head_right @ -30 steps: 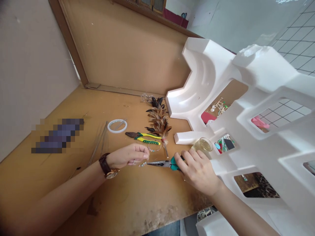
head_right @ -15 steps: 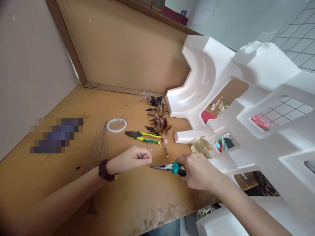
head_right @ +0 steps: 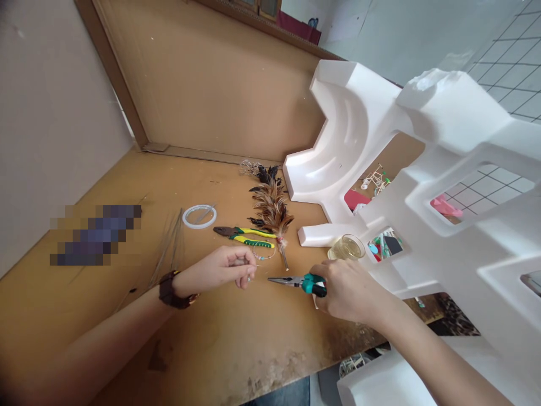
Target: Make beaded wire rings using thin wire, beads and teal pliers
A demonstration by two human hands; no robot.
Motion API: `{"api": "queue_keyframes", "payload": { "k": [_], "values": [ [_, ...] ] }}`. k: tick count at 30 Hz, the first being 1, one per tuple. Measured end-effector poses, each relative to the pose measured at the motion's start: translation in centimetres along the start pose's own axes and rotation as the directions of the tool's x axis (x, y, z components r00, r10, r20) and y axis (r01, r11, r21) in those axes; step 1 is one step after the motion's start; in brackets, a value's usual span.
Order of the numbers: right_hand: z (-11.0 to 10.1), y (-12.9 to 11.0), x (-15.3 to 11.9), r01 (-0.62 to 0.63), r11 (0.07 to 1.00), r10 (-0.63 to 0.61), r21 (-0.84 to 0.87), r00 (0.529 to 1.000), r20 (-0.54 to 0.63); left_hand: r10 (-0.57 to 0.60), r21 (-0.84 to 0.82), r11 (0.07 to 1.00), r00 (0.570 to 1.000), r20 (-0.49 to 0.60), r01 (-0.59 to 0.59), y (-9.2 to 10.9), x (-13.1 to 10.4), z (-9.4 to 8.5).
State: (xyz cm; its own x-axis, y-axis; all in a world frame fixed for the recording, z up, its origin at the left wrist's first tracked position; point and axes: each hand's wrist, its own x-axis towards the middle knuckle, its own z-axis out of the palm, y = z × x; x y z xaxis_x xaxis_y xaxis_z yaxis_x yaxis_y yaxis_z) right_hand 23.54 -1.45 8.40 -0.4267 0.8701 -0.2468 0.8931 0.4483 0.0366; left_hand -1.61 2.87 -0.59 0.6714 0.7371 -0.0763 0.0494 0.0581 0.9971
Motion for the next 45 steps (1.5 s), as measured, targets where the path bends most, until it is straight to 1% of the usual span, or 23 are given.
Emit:
{"api": "queue_keyframes", "payload": {
  "k": [3,6,9,10,12,14,16,18,20,23,29,36,41,45],
  "values": [
    [0.1,0.1,-0.2,0.024,0.999,-0.026,-0.03,0.998,-0.053,-0.003,0.039,0.999,1.0,0.013,0.002,0.0,0.1,-0.5],
    [0.4,0.4,-0.2,0.071,0.995,-0.082,-0.066,0.977,-0.197,-0.046,-0.02,0.999,0.999,0.002,0.046,-0.5,0.5,-0.8],
    [0.8,0.7,-0.3,0.069,0.982,-0.131,-0.175,0.916,-0.379,-0.093,-0.144,0.986,0.996,-0.014,0.09,-1.2,1.0,-1.1],
    [0.9,0.8,-0.4,0.063,0.974,-0.153,-0.218,0.893,-0.424,-0.106,-0.175,0.979,0.994,-0.011,0.102,-1.3,1.1,-1.1],
    [1.1,0.8,-0.6,0.06,0.948,-0.21,-0.313,0.855,-0.475,-0.109,-0.217,0.97,0.994,-0.002,0.106,-1.4,1.1,-1.2],
    [1.6,0.6,-0.8,0.078,0.909,-0.284,-0.41,0.835,-0.471,-0.091,-0.245,0.966,0.996,-0.003,0.088,-1.2,1.0,-1.1],
    [2.0,0.3,-0.9,0.106,0.869,-0.347,-0.484,0.828,-0.441,-0.094,-0.28,0.956,0.995,-0.017,0.085,-0.9,0.9,-0.9],
    [2.5,0.0,-0.8,0.12,0.842,-0.372,-0.526,0.835,-0.405,-0.122,-0.317,0.942,0.992,-0.025,0.108,-0.7,0.8,-0.6],
    [2.7,-0.3,-0.7,0.112,0.83,-0.367,-0.546,0.847,-0.384,-0.15,-0.345,0.929,0.989,-0.017,0.135,-0.6,0.8,-0.4],
    [2.8,-0.4,-0.4,0.108,0.828,-0.362,-0.55,0.852,-0.378,-0.165,-0.374,0.915,0.986,-0.001,0.152,-0.7,0.8,-0.2],
    [2.8,-0.3,-0.1,0.122,0.814,-0.393,-0.568,0.835,-0.385,-0.173,-0.396,0.904,0.985,0.009,0.162,-1.0,0.9,-0.3],
    [2.7,-0.8,0.2,0.139,0.808,-0.418,-0.573,0.82,-0.391,-0.17,-0.381,0.91,0.985,0.013,0.162,-1.2,0.9,-0.4],
    [2.8,-0.7,0.1,0.154,0.832,-0.412,-0.533,0.816,-0.407,-0.173,-0.376,0.912,0.985,0.015,0.166,-1.1,0.9,-0.4],
    [3.0,-0.6,0.2,0.176,0.865,-0.387,-0.469,0.83,-0.402,-0.155,-0.34,0.929,0.988,0.005,0.147,-1.2,1.0,-0.4]
  ]
}}
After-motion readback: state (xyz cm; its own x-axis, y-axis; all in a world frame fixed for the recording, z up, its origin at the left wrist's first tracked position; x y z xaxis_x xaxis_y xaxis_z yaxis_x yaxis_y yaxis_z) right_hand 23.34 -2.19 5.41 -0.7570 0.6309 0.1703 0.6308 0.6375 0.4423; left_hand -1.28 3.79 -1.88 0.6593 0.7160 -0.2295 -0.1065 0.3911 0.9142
